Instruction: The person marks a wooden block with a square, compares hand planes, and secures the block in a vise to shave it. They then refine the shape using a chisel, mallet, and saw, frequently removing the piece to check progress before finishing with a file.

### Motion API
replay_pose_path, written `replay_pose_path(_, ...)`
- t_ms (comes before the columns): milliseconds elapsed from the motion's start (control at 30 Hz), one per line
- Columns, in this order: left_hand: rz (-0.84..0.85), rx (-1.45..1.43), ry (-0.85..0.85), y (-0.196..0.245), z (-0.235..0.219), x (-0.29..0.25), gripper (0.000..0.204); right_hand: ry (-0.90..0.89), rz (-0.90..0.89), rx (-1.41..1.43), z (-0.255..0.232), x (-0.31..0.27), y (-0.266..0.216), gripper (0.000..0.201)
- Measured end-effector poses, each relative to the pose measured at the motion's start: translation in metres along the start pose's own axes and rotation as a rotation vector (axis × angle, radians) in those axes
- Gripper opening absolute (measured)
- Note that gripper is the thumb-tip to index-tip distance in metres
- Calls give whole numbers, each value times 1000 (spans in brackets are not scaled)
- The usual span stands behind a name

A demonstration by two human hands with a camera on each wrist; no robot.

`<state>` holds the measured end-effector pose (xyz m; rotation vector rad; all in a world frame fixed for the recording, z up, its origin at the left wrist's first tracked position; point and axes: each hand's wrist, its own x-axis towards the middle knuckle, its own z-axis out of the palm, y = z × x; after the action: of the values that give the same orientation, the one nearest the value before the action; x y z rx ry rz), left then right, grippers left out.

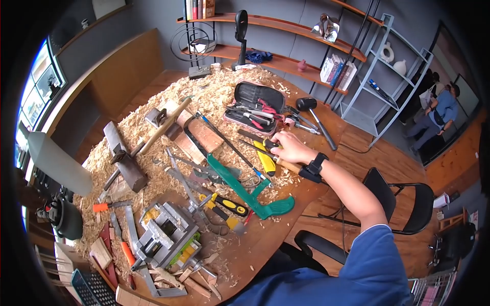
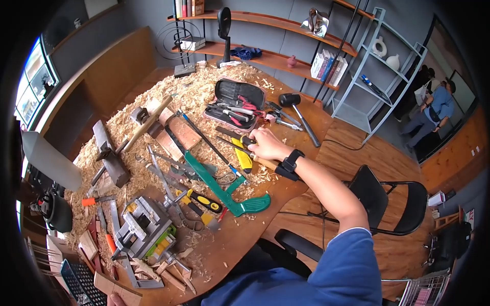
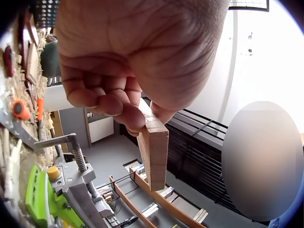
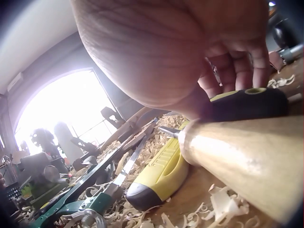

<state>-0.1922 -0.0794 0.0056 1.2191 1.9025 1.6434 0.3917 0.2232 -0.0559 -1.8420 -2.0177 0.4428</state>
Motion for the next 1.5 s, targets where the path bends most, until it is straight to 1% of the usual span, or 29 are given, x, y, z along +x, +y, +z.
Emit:
replay_pose_path(67,-15,-19,-11,2,4,1,46,-10,0,41,2,3,8,37)
replay_pose_path(133,-4,-33,-35,3,7,2,47,76,-71,-3,5,-1,8,36)
replay_pose_path(167,1,14,2,2,7,1,47,51,-37,49,2,-4,7,37)
replay_pose_path(233,15,9,-1,4,9,2,48,189,-117,-8,-14,-17,-23,36)
replay_pose_path(267,17,-2,9,6,10,2,48,223,-141,-26,-21,-23,-34,33)
replay_pose_path(333,7,19,-6,16,11,0,48,190,-157,20,-36,-40,-64,21)
replay_pose_path(400,-10,20,-23,15,13,0,48,77,-269,50,-37,-59,-88,12)
replay_pose_path(433,-19,15,-30,21,17,-1,48,17,-294,126,-32,-71,-104,13)
replay_pose_path(467,-17,23,-21,22,19,0,48,-86,-389,57,-29,-80,-114,17)
replay_pose_path(533,34,1,-53,23,23,1,49,-289,-334,68,-22,-99,-138,23)
replay_pose_path(600,44,13,-62,28,22,1,49,-351,-349,-140,-8,-111,-150,30)
replay_pose_path(633,49,13,-56,23,18,0,46,-336,-350,-211,1,-115,-149,37)
replay_pose_path(667,51,14,-53,15,13,0,44,-340,-355,-208,7,-118,-151,37)
replay_pose_path(700,53,-164,-9,-13,0,2,38,-294,-362,-209,11,-119,-152,39)
replay_pose_path(733,50,-161,-2,-38,-15,-8,38,-249,-369,-210,13,-119,-153,42)
replay_pose_path(833,12,-124,28,-22,-9,-5,38,-210,-375,-190,17,-114,-151,37)
replay_pose_path(900,-3,-134,-97,-18,-14,-4,41,-166,-378,-184,20,-109,-145,32)
replay_pose_path(1000,15,-175,-115,-23,-18,-4,43,-180,-414,-158,22,-103,-144,30)
replay_pose_path(1033,42,-102,-37,-11,-4,-5,44,-160,-430,-102,23,-102,-150,26)
replay_pose_path(1067,43,-96,-25,-3,2,-3,44,-162,-443,-98,25,-99,-156,26)
replay_pose_path(1133,55,-168,-122,8,7,-2,45,-121,-468,-3,31,-97,-169,24)
replay_pose_path(1167,22,-166,-157,8,2,-1,47,-116,-481,-11,32,-95,-176,24)
replay_pose_path(1200,56,-138,-187,6,-5,-1,47,-136,-492,-62,33,-94,-182,27)
replay_pose_path(1267,102,-103,-78,5,1,-4,44,-75,-514,-73,41,-91,-188,26)
replay_pose_path(1300,94,-96,-73,6,5,-2,44,-87,-507,-76,40,-89,-189,26)
replay_pose_path(1333,133,-66,-53,7,4,-1,43,-109,-501,-73,39,-89,-191,26)
replay_pose_path(1400,55,-60,-55,12,-11,-6,41,-66,-550,-68,41,-90,-193,18)
replay_pose_path(1467,76,-104,-32,6,-16,-6,40,-104,-559,-12,39,-94,-203,13)
replay_pose_path(1500,76,-69,-13,9,-16,-6,40,-150,-579,36,39,-98,-206,12)
